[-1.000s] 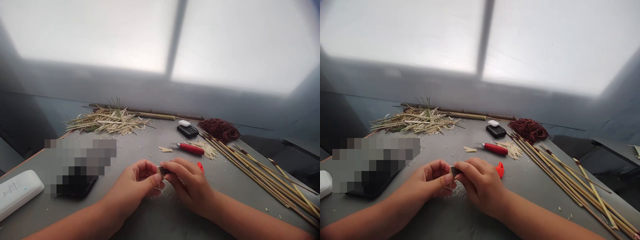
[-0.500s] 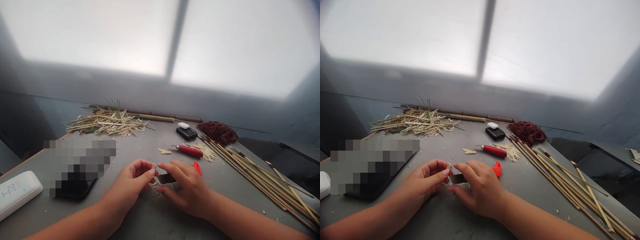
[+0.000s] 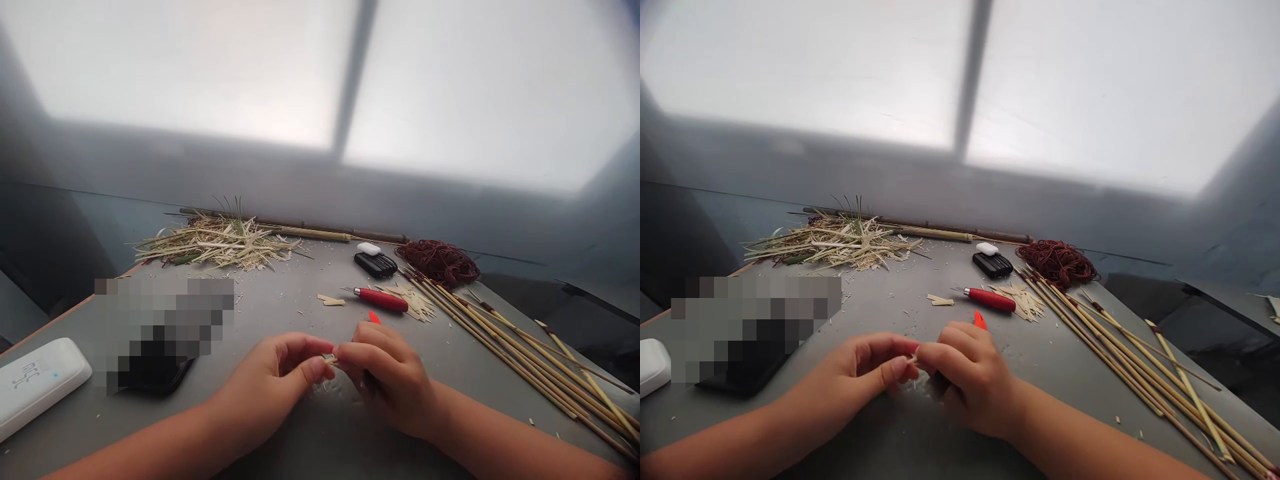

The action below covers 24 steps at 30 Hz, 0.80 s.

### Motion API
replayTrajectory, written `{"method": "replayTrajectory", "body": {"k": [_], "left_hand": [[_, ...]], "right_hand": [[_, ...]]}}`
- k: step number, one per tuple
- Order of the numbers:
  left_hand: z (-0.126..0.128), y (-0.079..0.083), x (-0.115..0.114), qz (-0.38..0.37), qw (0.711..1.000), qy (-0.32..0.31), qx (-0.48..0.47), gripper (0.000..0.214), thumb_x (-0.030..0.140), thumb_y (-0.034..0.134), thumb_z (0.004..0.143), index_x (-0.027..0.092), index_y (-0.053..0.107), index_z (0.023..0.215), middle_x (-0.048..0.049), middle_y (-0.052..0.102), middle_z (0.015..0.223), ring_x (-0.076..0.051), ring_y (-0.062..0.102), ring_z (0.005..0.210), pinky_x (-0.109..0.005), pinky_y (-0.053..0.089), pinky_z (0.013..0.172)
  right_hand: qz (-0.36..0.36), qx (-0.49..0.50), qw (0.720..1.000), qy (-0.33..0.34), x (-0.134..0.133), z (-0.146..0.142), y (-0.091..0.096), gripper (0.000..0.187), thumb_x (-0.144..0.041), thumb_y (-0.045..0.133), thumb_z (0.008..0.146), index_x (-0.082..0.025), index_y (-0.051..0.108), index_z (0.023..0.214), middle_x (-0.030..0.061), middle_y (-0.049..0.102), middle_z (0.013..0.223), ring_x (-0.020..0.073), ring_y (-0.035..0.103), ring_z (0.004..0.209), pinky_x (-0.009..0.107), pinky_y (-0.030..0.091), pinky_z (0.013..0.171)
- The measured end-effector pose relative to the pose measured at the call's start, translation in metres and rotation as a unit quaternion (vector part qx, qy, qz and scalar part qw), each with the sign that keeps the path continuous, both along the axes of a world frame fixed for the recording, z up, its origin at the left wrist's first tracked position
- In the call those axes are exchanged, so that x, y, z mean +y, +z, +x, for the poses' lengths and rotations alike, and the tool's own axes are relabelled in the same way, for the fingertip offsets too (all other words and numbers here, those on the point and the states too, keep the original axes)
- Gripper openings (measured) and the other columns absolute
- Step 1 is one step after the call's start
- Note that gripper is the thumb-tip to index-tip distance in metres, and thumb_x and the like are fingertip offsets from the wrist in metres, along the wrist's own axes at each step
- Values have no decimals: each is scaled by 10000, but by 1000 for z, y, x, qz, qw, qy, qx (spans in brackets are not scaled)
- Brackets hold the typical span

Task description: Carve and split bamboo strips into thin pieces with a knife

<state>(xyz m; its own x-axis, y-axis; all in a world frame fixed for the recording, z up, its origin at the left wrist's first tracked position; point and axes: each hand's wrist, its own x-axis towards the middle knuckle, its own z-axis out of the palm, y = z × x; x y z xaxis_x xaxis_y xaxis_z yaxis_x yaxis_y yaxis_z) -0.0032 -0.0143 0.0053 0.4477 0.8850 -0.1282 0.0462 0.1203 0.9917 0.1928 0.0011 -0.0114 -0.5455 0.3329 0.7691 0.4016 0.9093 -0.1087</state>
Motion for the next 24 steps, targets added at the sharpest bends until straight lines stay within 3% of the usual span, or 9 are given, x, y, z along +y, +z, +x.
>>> {"method": "replayTrajectory", "body": {"k": [3, 7, 13, 19, 24], "left_hand": [[-1, 1, 0, -24, 1000, -13, -13, 212, 345, 711, 731, 167, 636, 817, -4, 680, 781, -163, 606, 783, -262, 432, 741], [-2, -1, 2, -44, 999, 9, -30, 293, 408, 733, 709, 165, 619, 825, -7, 681, 769, -159, 592, 768, -247, 417, 693], [-2, -1, 3, -38, 998, 43, 1, 348, 478, 724, 694, 159, 666, 819, 11, 625, 735, -126, 493, 663, -242, 381, 639], [-1, -2, 2, -8, 1000, 5, -12, 288, 439, 682, 730, 169, 595, 785, 26, 573, 729, -131, 473, 697, -246, 345, 652], [-2, 0, 1, 27, 998, -14, 49, 247, 415, 612, 756, 178, 545, 760, 26, 533, 735, -143, 445, 710, -265, 337, 658]], "right_hand": [[1, -12, 1000, -6, -1, 2, 2, 143, -160, 463, 917, -190, 538, 1035, -7, 511, 683, 139, 448, 578, 266, 360, 555], [-21, -17, 1000, 12, -1, 2, 6, 398, -453, 332, 990, -146, 435, 1222, 34, 547, 752, 177, 523, 627, 310, 436, 576], [-53, -18, 998, 5, -1, 1, 4, 232, -359, 358, 1004, -190, 435, 1143, 17, 573, 734, 151, 531, 598, 277, 444, 545], [-64, -36, 997, 22, -2, -1, 5, 219, -353, 365, 1001, -179, 492, 1039, 13, 573, 696, 140, 485, 575, 264, 390, 536], [-92, -50, 993, 57, -1, -2, 7, 248, -351, 346, 1001, -175, 512, 947, 28, 574, 676, 145, 465, 570, 268, 364, 542]]}}
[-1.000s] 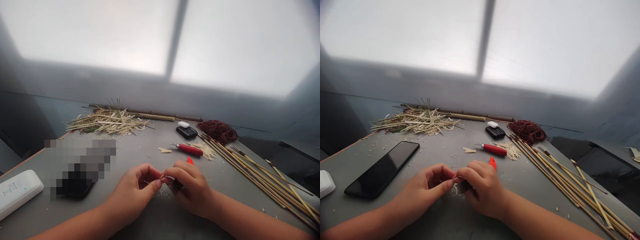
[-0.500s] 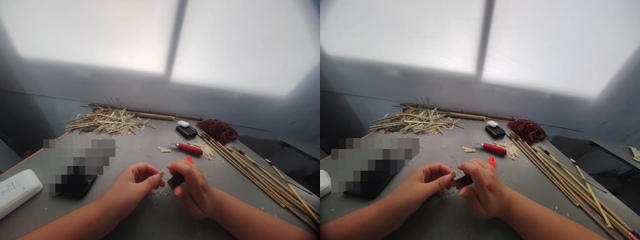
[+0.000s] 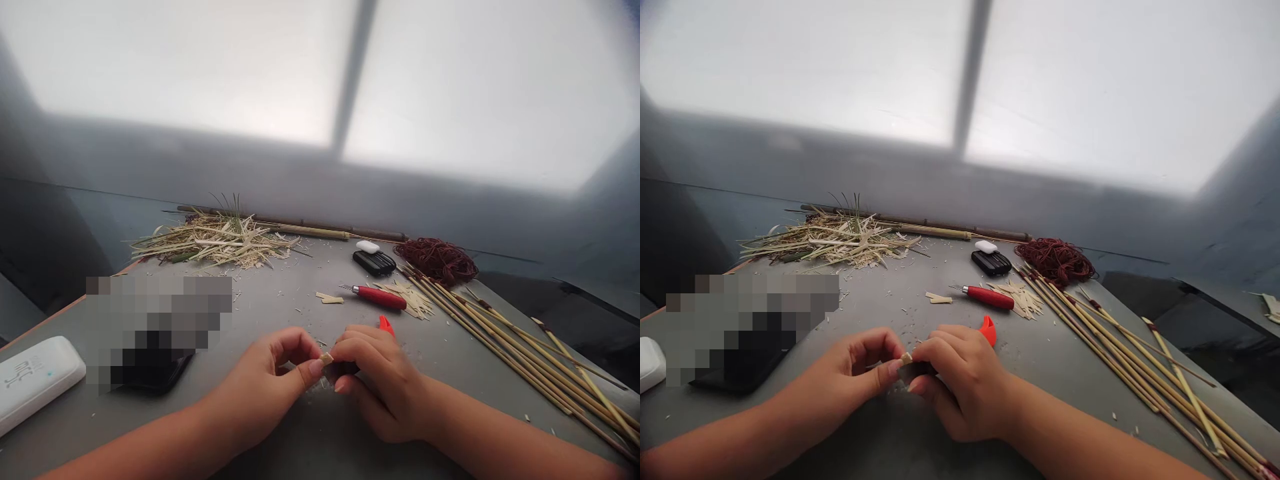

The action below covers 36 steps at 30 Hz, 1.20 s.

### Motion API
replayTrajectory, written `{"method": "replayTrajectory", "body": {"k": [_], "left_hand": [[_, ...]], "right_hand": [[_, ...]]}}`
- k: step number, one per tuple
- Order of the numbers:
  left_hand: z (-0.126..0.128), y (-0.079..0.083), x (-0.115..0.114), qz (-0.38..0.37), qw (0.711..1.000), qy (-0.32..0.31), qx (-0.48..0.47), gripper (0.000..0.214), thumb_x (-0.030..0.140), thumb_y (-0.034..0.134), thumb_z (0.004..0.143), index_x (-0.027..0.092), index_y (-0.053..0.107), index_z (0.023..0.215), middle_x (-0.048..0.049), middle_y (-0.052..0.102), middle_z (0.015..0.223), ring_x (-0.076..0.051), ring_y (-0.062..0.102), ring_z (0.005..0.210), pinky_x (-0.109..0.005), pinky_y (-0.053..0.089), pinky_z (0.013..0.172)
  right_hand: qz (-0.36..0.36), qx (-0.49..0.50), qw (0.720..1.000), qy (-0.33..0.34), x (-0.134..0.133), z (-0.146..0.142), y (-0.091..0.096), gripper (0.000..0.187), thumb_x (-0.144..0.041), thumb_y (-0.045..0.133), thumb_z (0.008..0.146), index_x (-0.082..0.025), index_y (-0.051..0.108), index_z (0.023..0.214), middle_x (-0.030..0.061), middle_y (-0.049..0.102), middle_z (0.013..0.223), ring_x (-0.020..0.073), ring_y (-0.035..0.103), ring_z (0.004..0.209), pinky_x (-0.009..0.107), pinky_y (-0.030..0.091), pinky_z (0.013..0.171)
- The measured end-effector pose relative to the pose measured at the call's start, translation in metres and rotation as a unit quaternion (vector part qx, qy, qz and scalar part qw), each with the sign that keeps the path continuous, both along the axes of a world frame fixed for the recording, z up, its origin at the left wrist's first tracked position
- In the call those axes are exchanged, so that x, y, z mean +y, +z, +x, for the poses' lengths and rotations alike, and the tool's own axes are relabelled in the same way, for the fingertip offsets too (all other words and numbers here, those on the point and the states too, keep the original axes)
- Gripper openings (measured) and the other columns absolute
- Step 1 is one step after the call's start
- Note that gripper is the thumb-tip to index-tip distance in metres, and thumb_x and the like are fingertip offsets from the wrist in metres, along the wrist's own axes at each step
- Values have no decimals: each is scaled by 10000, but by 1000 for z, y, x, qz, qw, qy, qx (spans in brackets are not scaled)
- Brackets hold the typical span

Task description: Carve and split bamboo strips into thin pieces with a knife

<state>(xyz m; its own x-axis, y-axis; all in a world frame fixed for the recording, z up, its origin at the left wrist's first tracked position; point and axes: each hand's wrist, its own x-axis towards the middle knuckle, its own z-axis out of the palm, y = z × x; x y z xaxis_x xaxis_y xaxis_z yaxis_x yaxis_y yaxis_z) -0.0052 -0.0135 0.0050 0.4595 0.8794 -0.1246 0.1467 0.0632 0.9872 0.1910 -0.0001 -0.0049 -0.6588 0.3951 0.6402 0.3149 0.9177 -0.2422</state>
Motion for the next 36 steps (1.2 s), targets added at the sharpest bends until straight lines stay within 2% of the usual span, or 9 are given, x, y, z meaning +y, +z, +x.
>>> {"method": "replayTrajectory", "body": {"k": [5, 10, 16, 19, 25, 31, 33, 36], "left_hand": [[1, 5, -7, 36, 996, 8, 75, 170, 355, 542, 781, 194, 508, 740, 33, 501, 701, -139, 409, 648, -270, 321, 606], [2, 6, -14, 116, 985, 13, 127, 90, 231, 479, 801, 206, 483, 714, 23, 505, 681, -158, 444, 676, -266, 339, 606], [-2, 4, -14, 191, 972, -1, 138, 127, 143, 462, 797, 206, 450, 688, 20, 533, 708, -148, 466, 694, -245, 361, 630], [-4, 5, -12, 180, 974, -16, 140, 116, 132, 467, 782, 208, 443, 698, 27, 522, 714, -147, 458, 702, -246, 358, 640], [-5, 11, -9, 104, 984, -61, 133, 98, 151, 483, 769, 205, 444, 697, 49, 458, 665, -130, 391, 660, -241, 309, 585], [-6, 9, -11, 67, 989, -78, 105, 118, 130, 484, 745, 206, 415, 687, 51, 424, 656, -127, 358, 657, -241, 300, 578], [-6, 10, -11, 70, 990, -71, 102, 101, 133, 485, 746, 205, 432, 699, 43, 455, 683, -134, 379, 677, -251, 308, 599], [-5, 15, -10, 48, 995, -64, 63, 83, 146, 500, 741, 200, 451, 701, 31, 483, 713, -143, 410, 709, -263, 322, 634]], "right_hand": [[-5, 1, 1000, 2, -3, 1, -2, 253, -372, 346, 1003, -186, 493, 913, 14, 555, 649, 137, 449, 547, 262, 342, 527], [4, -2, 1000, -4, -7, -1, -2, 218, -342, 352, 999, -192, 486, 917, 4, 550, 641, 133, 456, 545, 259, 342, 521], [-18, -16, 1000, -2, -10, 0, 3, 194, -330, 361, 994, -196, 483, 923, 3, 564, 657, 128, 463, 540, 256, 360, 526], [-29, -36, 999, 0, -11, -1, 8, 192, -335, 368, 991, -201, 482, 914, 3, 569, 667, 126, 460, 543, 249, 365, 527], [-76, -61, 995, 27, -12, -1, 15, 117, -289, 414, 962, -223, 447, 872, -25, 550, 638, 122, 436, 539, 241, 352, 537], [-108, -81, 990, 27, -15, 0, 19, 68, -241, 468, 922, -231, 431, 866, -33, 540, 644, 119, 416, 546, 235, 351, 531], [-122, -67, 990, 23, -17, 0, 22, 41, -231, 484, 917, -229, 446, 930, -33, 544, 675, 110, 445, 553, 223, 369, 537], [-134, -32, 990, 17, -19, -1, 25, 180, -234, 497, 925, -228, 439, 1095, -22, 559, 752, 101, 483, 574, 213, 396, 550]]}}
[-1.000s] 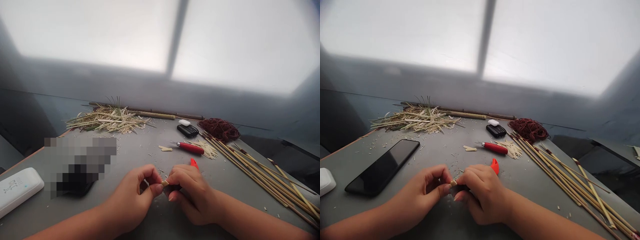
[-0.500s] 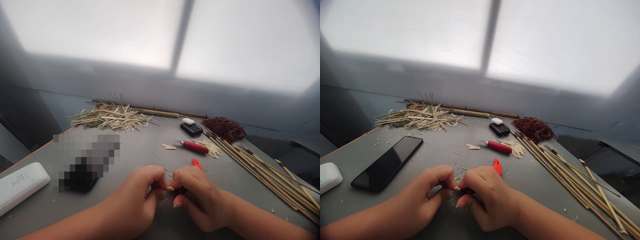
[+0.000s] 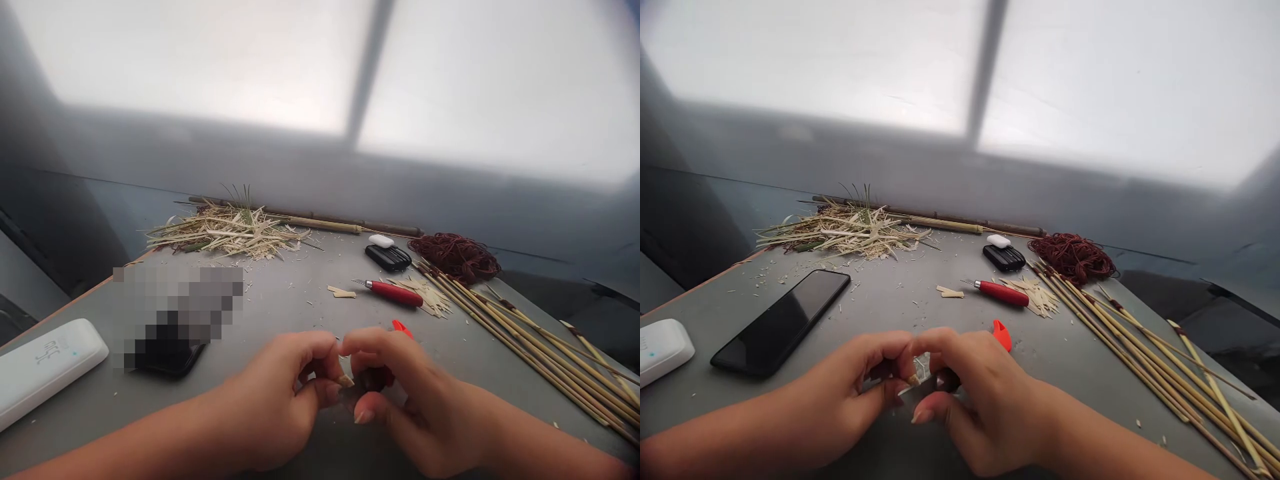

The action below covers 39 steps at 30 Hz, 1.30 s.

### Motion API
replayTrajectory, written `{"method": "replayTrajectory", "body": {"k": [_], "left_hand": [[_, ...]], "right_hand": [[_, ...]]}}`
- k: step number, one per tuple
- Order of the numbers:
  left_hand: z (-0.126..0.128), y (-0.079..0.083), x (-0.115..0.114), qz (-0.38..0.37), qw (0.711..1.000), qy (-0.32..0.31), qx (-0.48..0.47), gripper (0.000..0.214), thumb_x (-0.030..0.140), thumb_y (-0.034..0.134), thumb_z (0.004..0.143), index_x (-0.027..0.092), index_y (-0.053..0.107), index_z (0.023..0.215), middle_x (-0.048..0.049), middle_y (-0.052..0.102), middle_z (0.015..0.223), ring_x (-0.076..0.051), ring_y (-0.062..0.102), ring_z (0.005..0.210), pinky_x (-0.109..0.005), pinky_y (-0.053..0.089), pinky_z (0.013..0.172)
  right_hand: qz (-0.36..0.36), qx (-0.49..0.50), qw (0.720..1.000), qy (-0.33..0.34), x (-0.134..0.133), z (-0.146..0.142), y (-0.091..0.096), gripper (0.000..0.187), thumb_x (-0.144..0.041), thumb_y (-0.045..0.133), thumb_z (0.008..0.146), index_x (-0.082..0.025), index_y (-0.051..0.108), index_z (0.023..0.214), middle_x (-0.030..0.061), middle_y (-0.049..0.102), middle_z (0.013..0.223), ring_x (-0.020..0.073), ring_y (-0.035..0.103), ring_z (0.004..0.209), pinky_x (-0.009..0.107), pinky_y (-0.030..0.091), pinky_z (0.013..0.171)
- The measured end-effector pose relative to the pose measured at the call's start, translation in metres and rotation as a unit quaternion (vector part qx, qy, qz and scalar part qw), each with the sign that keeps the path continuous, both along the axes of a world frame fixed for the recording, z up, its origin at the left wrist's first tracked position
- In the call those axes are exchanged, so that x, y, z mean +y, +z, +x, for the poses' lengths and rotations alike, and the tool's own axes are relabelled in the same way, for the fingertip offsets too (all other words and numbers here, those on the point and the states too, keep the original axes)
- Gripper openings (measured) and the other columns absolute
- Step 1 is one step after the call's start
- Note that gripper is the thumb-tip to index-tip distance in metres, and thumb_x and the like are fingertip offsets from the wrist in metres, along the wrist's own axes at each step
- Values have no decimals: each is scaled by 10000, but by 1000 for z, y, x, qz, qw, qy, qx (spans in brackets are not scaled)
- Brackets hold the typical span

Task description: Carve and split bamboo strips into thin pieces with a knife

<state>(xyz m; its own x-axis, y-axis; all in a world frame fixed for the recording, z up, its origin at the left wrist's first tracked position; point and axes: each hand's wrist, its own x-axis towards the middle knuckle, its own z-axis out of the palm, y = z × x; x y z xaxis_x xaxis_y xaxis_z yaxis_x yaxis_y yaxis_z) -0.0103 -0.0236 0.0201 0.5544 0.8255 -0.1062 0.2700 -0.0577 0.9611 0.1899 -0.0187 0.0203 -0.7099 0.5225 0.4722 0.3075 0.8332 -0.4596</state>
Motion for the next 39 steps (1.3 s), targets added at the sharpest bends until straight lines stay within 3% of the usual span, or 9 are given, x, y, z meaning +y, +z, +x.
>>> {"method": "replayTrajectory", "body": {"k": [5, 9, 18, 28, 35, 39], "left_hand": [[0, 8, 5, -65, 995, 3, -82, 177, 234, 589, 746, 198, 430, 679, 50, 456, 657, -119, 383, 660, -244, 290, 590], [0, 2, 8, -96, 987, 11, -126, 222, 294, 644, 745, 187, 453, 706, 48, 506, 682, -107, 424, 667, -238, 302, 616], [6, -8, 9, -135, 967, 12, -215, 446, 514, 761, 663, 188, 459, 701, 42, 527, 687, -112, 452, 684, -241, 323, 664], [6, -12, 9, -116, 976, 74, -166, 379, 522, 684, 741, 189, 503, 736, 27, 579, 718, -133, 453, 702, -258, 308, 673], [6, -15, 13, -136, 975, 88, -151, 440, 567, 712, 671, 182, 508, 725, 15, 575, 714, -119, 397, 636, -258, 301, 634], [5, -16, 13, -141, 969, 129, -158, 410, 539, 709, 685, 178, 533, 765, 14, 589, 739, -106, 403, 606, -254, 312, 628]], "right_hand": [[41, 56, 998, -1, 4, -2, -5, 181, -233, 490, 947, -227, 488, 1128, -16, 570, 716, 112, 462, 571, 233, 360, 532], [82, 80, 993, -10, 8, -3, -13, 202, -224, 470, 956, -208, 523, 1150, -19, 533, 646, 120, 412, 534, 247, 304, 500], [117, 120, 985, -41, 7, -9, -17, 249, -209, 471, 959, -206, 554, 1193, -7, 564, 663, 125, 473, 547, 237, 376, 499], [147, 93, 979, -104, 9, -9, -18, 192, -213, 458, 966, -193, 574, 1118, 4, 607, 703, 122, 518, 562, 229, 420, 503], [178, 44, 977, -110, 13, -6, -20, 241, -192, 410, 974, -185, 546, 1174, 18, 624, 710, 135, 541, 559, 241, 443, 505], [183, 29, 976, -118, 15, -2, -22, 301, -240, 393, 992, -184, 494, 1270, 41, 666, 774, 156, 603, 628, 265, 491, 565]]}}
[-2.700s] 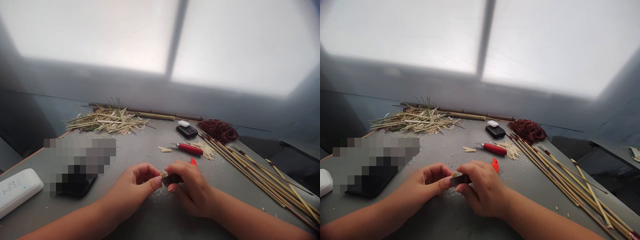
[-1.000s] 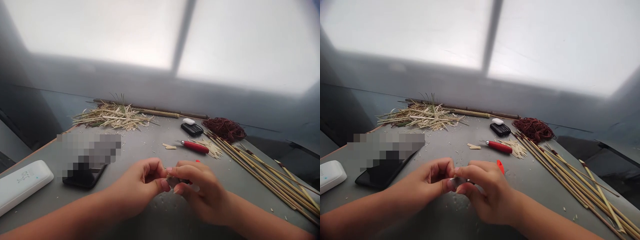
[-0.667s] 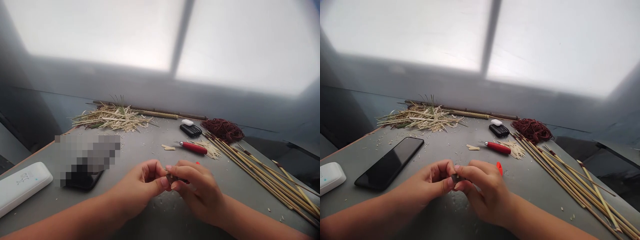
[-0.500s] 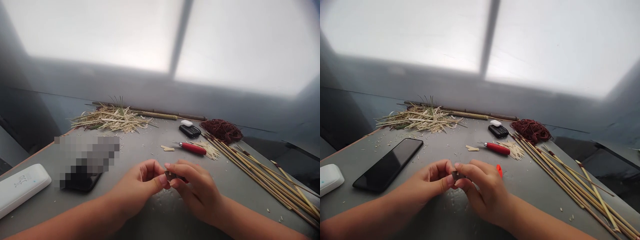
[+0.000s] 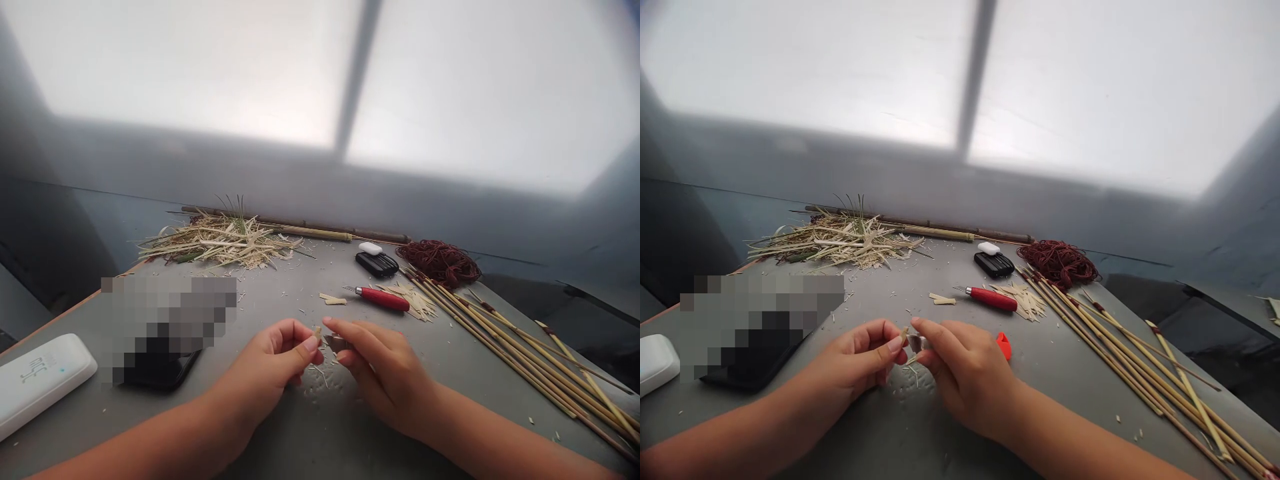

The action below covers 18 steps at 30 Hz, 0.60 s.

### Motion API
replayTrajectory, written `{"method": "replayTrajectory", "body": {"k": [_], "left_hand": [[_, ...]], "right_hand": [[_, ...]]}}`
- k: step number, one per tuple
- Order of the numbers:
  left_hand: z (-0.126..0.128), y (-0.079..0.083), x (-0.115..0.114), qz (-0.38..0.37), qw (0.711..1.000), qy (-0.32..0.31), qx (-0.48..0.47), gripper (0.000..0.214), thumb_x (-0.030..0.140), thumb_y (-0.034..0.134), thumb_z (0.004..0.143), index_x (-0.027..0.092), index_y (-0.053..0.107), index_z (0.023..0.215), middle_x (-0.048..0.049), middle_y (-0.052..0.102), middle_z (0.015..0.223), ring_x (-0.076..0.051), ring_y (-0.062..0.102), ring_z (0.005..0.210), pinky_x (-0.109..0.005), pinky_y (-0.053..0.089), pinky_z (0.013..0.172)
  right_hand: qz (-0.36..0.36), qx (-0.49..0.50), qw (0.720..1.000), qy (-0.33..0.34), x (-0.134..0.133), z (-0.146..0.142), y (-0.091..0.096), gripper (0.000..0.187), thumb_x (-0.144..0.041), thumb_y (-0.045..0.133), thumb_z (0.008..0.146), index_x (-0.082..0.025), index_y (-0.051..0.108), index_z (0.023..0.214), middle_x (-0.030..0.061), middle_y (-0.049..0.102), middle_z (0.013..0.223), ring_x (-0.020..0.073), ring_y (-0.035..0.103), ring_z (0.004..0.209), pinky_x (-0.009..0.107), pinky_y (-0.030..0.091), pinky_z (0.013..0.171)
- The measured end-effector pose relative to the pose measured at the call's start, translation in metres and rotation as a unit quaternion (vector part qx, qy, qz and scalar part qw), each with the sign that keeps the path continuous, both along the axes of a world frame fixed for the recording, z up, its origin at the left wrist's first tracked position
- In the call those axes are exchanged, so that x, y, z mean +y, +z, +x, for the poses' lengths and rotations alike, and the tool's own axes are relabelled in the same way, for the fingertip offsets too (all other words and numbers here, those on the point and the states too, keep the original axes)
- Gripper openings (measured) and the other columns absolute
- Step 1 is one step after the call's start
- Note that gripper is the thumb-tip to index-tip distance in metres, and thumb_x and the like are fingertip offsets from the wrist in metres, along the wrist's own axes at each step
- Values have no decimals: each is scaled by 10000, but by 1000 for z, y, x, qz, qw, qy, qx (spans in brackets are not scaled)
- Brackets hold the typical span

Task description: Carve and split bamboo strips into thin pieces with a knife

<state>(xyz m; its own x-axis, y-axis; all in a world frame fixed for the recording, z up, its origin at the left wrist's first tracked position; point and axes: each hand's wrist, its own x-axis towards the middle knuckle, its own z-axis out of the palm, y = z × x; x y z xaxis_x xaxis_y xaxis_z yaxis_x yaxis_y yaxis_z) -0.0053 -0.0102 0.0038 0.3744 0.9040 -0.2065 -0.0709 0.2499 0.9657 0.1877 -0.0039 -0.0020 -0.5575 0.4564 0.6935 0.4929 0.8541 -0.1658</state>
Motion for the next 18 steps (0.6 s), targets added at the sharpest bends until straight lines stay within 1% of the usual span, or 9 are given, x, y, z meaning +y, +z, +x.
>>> {"method": "replayTrajectory", "body": {"k": [3, 5, 7, 10, 12, 14, 16, 18], "left_hand": [[-1, 3, 0, 1, 1000, 30, 7, 356, 490, 700, 703, 181, 544, 787, 28, 576, 733, -99, 405, 593, -247, 306, 614], [-2, 6, 0, 8, 999, 30, 16, 342, 486, 688, 714, 184, 544, 786, 37, 562, 725, -97, 395, 588, -243, 302, 603], [-2, 7, -1, 23, 999, 17, 34, 341, 496, 675, 731, 185, 547, 789, 37, 556, 732, -103, 403, 606, -243, 307, 607], [0, 5, -2, 56, 997, -17, 46, 335, 501, 653, 766, 184, 553, 804, 30, 554, 744, -125, 446, 680, -245, 323, 643], [0, 2, -2, 72, 996, -40, 40, 331, 501, 637, 784, 182, 552, 806, 27, 549, 747, -132, 455, 709, -247, 327, 663], [0, 0, -3, 76, 995, -55, 42, 340, 509, 637, 778, 182, 546, 798, 31, 531, 738, -133, 444, 703, -247, 325, 660], [1, 0, -4, 75, 994, -63, 54, 348, 518, 644, 765, 185, 542, 790, 37, 508, 722, -133, 429, 691, -245, 317, 645], [1, 1, -5, 78, 993, -65, 62, 347, 518, 645, 759, 188, 540, 780, 38, 503, 715, -135, 427, 688, -245, 315, 640]], "right_hand": [[-21, -20, 999, -15, -1, 3, -2, 399, -292, 396, 995, -167, 402, 1374, 45, 674, 791, 161, 626, 649, 261, 506, 572], [-34, -32, 999, -10, -2, 4, -2, 426, -300, 394, 995, -164, 370, 1398, 48, 677, 804, 163, 634, 667, 259, 513, 578], [-37, -29, 999, -6, -4, 4, -2, 407, -309, 398, 996, -171, 389, 1379, 55, 684, 827, 166, 647, 705, 261, 521, 601], [-41, -1, 999, -2, -6, 4, -1, 322, -339, 422, 992, -175, 477, 1264, 52, 684, 829, 150, 647, 699, 240, 512, 604], [-44, 20, 999, 7, -7, 3, 1, 237, -346, 441, 985, -180, 534, 1126, 29, 668, 775, 127, 620, 630, 221, 488, 574], [-43, 34, 998, 14, -7, 2, 2, 187, -343, 453, 979, -188, 552, 1011, 5, 646, 715, 110, 580, 565, 210, 460, 544], [-43, 38, 998, 19, -8, 2, 3, 181, -343, 461, 975, -189, 554, 964, 0, 639, 691, 106, 560, 540, 210, 444, 529], [-46, 35, 998, 24, -8, 2, 3, 182, -345, 468, 970, -185, 556, 964, 10, 651, 702, 109, 562, 544, 214, 441, 527]]}}
